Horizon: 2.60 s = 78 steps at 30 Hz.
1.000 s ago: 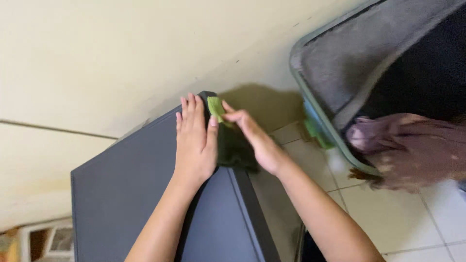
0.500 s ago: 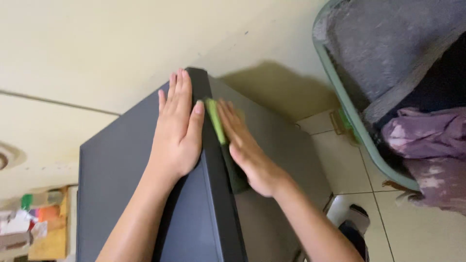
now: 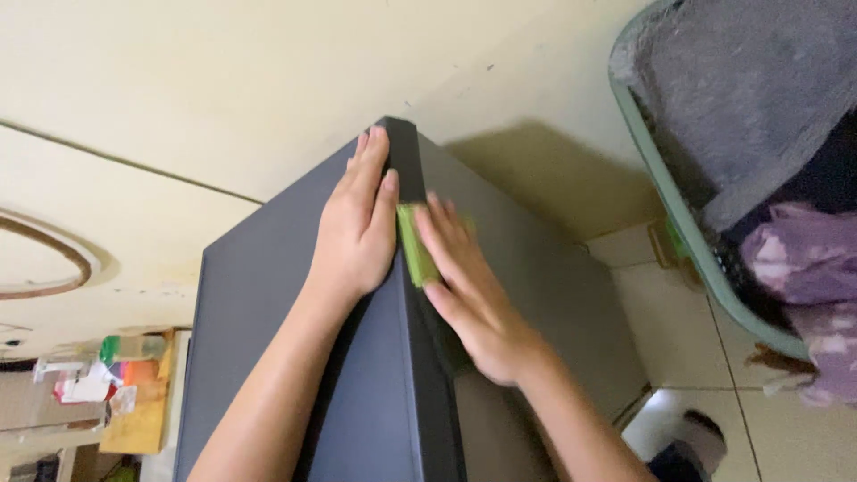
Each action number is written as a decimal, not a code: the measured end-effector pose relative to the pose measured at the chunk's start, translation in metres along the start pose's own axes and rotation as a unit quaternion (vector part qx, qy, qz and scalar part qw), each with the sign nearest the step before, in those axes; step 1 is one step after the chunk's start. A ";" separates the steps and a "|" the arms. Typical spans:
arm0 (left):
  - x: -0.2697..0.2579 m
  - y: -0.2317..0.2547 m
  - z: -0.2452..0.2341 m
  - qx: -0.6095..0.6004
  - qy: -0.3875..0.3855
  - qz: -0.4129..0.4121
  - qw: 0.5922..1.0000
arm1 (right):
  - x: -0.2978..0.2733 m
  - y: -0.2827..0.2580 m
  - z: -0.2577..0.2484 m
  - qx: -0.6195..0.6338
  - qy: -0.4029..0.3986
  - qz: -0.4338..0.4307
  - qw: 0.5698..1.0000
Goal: The person wipes the exterior of a small refrigerator with a green cloth. They clean the top, sides, and front surfaces repeatedly, moving around the appliance to reach different areas.
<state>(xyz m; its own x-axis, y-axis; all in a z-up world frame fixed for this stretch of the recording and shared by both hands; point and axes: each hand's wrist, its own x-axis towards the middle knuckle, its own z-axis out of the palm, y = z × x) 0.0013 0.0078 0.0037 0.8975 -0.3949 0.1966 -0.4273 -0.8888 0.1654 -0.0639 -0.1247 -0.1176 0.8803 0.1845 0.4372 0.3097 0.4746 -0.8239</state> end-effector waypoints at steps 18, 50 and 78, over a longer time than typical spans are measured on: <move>0.003 -0.016 0.005 0.011 -0.009 0.020 1.000 | -0.026 -0.001 0.005 -0.012 -0.004 -0.037 0.999; 0.008 -0.012 0.007 -0.007 -0.002 -0.008 1.000 | -0.116 -0.026 0.018 -0.057 -0.017 0.092 0.994; 0.006 0.006 -0.008 -0.012 0.002 0.017 1.000 | -0.032 0.195 -0.048 0.046 0.093 0.173 0.979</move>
<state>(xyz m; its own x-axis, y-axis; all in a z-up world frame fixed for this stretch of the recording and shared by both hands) 0.0032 0.0022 0.0139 0.8819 -0.4238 0.2065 -0.4601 -0.8693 0.1808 -0.0139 -0.0796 -0.3098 0.9799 0.1908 0.0575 -0.0440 0.4888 -0.8713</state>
